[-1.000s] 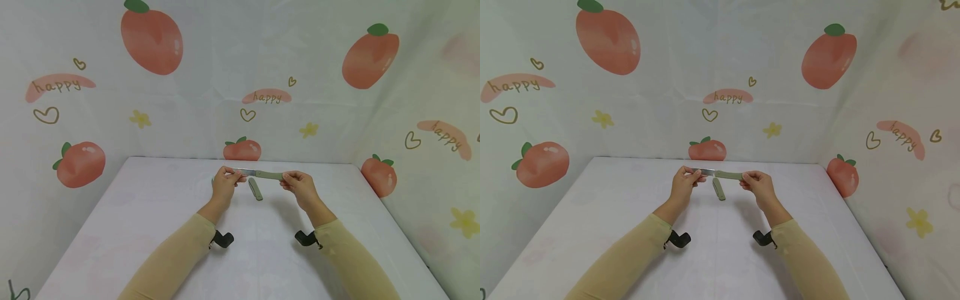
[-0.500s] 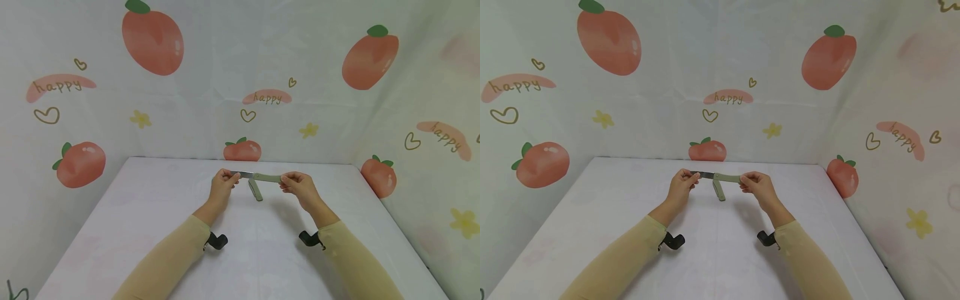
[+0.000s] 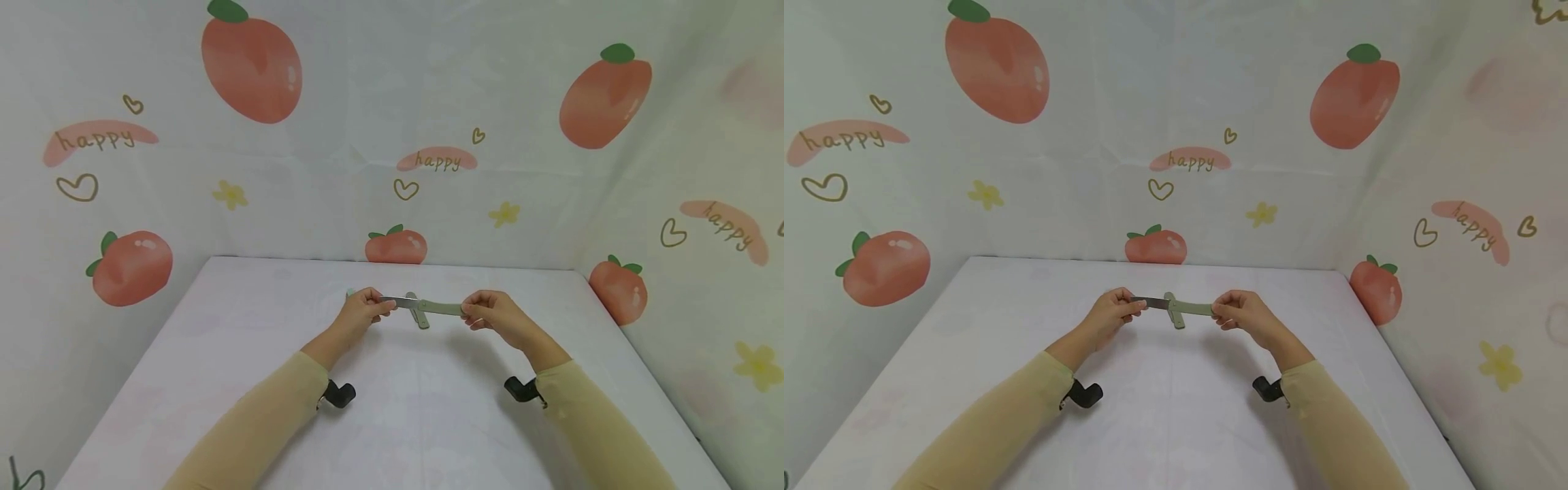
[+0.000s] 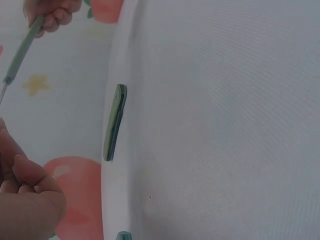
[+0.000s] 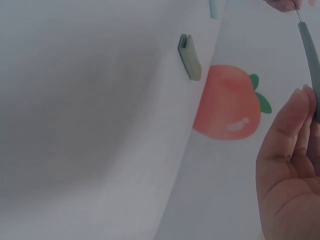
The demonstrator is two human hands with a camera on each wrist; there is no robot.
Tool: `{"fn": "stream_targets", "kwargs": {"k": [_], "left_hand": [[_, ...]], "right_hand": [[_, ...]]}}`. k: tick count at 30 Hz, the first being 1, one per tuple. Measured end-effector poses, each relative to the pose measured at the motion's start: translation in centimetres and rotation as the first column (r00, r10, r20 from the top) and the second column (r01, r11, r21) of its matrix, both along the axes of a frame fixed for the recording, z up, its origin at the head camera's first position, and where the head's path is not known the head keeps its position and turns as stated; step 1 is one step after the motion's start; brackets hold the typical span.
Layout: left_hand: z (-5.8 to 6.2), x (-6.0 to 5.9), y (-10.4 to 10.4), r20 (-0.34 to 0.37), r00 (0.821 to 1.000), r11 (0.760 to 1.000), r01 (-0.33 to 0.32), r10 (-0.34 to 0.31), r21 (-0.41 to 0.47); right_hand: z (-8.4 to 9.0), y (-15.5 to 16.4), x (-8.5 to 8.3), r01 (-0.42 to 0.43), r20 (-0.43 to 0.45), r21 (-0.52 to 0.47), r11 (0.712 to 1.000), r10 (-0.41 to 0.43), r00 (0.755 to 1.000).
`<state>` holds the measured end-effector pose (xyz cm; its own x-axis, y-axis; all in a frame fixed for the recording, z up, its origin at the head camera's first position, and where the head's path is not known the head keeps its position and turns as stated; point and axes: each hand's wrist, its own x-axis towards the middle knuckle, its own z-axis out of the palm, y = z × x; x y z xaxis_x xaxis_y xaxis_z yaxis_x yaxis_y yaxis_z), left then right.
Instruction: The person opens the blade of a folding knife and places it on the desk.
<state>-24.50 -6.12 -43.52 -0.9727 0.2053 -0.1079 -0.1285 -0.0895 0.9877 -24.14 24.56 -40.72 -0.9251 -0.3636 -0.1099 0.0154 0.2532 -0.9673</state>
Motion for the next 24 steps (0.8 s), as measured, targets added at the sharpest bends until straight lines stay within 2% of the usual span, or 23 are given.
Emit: {"fn": "stream_targets", "kwargs": {"k": [8,18,24], "left_hand": [[-0.1,0.4,-0.1,0.02,0.998,0.997,0.068,-0.067,-0.043],[-0.4,0.2,0.1,0.051,0.994,0.991,0.106,-0.102,-0.083],[-0.7,0.0,0.0,0.013,0.988,0.971,0.154,-0.154,-0.185]], "right_hand": [[0.1,0.9,0.2,-0.043,0.041,0.055,0.998,0.04,0.998],[0.0,1.8,0.0,-0.09,0.066,0.079,0.993,0.085,0.994],[-0.1,2.3,-0.1,-0.103,0.065,0.086,0.991,0.097,0.993]]}}
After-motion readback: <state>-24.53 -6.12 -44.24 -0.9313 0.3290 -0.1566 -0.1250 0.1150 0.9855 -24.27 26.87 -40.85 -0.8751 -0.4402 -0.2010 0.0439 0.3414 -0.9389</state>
